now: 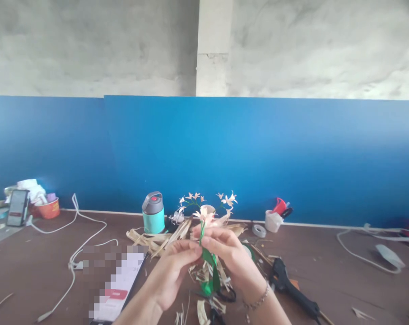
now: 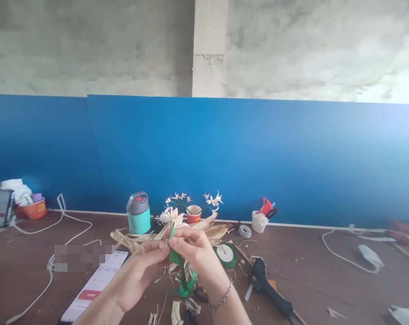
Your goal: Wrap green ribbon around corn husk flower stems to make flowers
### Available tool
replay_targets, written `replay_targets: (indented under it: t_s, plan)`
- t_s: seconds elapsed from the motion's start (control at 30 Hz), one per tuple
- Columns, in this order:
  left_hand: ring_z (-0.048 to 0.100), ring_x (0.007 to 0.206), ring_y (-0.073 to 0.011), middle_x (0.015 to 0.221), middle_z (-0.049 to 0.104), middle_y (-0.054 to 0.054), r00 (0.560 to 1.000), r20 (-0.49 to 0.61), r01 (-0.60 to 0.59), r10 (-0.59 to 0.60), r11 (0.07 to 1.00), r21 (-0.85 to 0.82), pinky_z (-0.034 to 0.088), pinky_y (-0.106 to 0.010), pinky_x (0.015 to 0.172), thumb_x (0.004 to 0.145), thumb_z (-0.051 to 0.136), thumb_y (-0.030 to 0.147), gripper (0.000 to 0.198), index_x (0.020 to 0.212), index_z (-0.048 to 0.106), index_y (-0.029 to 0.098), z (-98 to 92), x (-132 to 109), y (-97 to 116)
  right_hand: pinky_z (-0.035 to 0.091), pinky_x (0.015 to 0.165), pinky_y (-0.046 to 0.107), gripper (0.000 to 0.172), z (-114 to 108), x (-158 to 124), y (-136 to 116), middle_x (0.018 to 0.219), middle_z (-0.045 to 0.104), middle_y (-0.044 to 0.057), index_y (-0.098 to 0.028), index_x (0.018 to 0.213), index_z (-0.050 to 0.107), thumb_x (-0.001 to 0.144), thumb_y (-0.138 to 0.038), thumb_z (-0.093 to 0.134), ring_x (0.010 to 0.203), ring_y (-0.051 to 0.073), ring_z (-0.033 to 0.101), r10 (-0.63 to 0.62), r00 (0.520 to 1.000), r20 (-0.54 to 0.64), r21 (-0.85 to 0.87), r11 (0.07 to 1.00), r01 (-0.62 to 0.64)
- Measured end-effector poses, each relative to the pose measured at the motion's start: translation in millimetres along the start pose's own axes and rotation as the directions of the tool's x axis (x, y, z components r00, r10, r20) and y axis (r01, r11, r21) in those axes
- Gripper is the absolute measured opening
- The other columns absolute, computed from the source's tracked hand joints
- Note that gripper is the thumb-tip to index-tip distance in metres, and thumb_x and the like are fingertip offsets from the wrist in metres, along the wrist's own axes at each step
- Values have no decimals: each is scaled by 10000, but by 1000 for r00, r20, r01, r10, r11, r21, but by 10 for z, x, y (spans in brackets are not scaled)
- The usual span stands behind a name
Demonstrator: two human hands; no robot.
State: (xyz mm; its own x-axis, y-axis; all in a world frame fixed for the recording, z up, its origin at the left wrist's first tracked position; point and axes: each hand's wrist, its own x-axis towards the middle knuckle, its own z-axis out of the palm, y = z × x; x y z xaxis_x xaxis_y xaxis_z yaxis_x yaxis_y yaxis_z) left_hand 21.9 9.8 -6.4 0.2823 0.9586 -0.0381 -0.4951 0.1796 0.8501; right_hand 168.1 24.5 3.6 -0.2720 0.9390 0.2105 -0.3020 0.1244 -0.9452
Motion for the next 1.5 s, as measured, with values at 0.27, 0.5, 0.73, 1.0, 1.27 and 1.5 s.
replay_targets:
  t_s: [0.27, 0.5, 0.73, 1.0, 1.27, 1.5]
  plan:
    - [455, 599, -115, 594, 516, 14, 988, 140, 54, -62, 997, 58, 381, -239, 607, 579, 764, 238, 167, 570, 621, 152, 28, -67, 62, 441, 592, 228, 169, 62, -7, 21, 656, 647, 4, -164, 620, 655, 663, -265, 784, 608, 118, 563, -9, 998, 64, 174, 985, -3]
    - [321, 417, -77, 452, 397, 69, 991, -44, -93, 123, 900, 425, 241, -211, 431, 678, 662, 260, 169, 567, 561, 181, 105, -87, 84, 391, 533, 232, 269, 132, -8, 37, 614, 532, -17, -162, 580, 570, 704, -346, 722, 564, 111, 471, -130, 987, -92, -99, 988, 120]
    - [422, 503, -125, 557, 501, 11, 845, -12, -331, 534, 541, 773, 319, -236, 491, 761, 585, 225, 152, 615, 593, 184, 44, -60, -48, 417, 690, 273, 223, 190, -1, 100, 701, 553, 2, -169, 588, 566, 755, -285, 657, 713, 156, 518, -356, 915, -190, -404, 878, 258]
    - [292, 428, -84, 483, 404, 47, 939, -23, -264, 342, 765, 588, 209, -223, 430, 767, 610, 304, 190, 622, 627, 182, 58, -77, 13, 449, 580, 242, 221, 121, 0, 36, 666, 601, -1, -166, 701, 657, 696, -372, 735, 611, 131, 543, -95, 993, -74, -88, 992, 88]
    - [330, 399, -49, 488, 483, 38, 994, 54, 82, -92, 983, 163, 86, -221, 433, 606, 677, 206, 53, 633, 637, 185, 76, -123, 102, 532, 594, 244, 57, 30, -43, -6, 934, 674, 31, -205, 626, 739, 644, -228, 788, 754, 160, 629, -33, 991, 131, 128, 992, 17]
    - [318, 405, -81, 455, 443, 47, 977, 19, -185, 212, 807, 561, 213, -227, 422, 696, 631, 212, 188, 527, 549, 198, 69, -133, 66, 527, 539, 253, 159, 152, -16, 23, 728, 685, 19, -173, 537, 690, 552, -239, 833, 600, 140, 609, -43, 998, -37, 146, 988, 48]
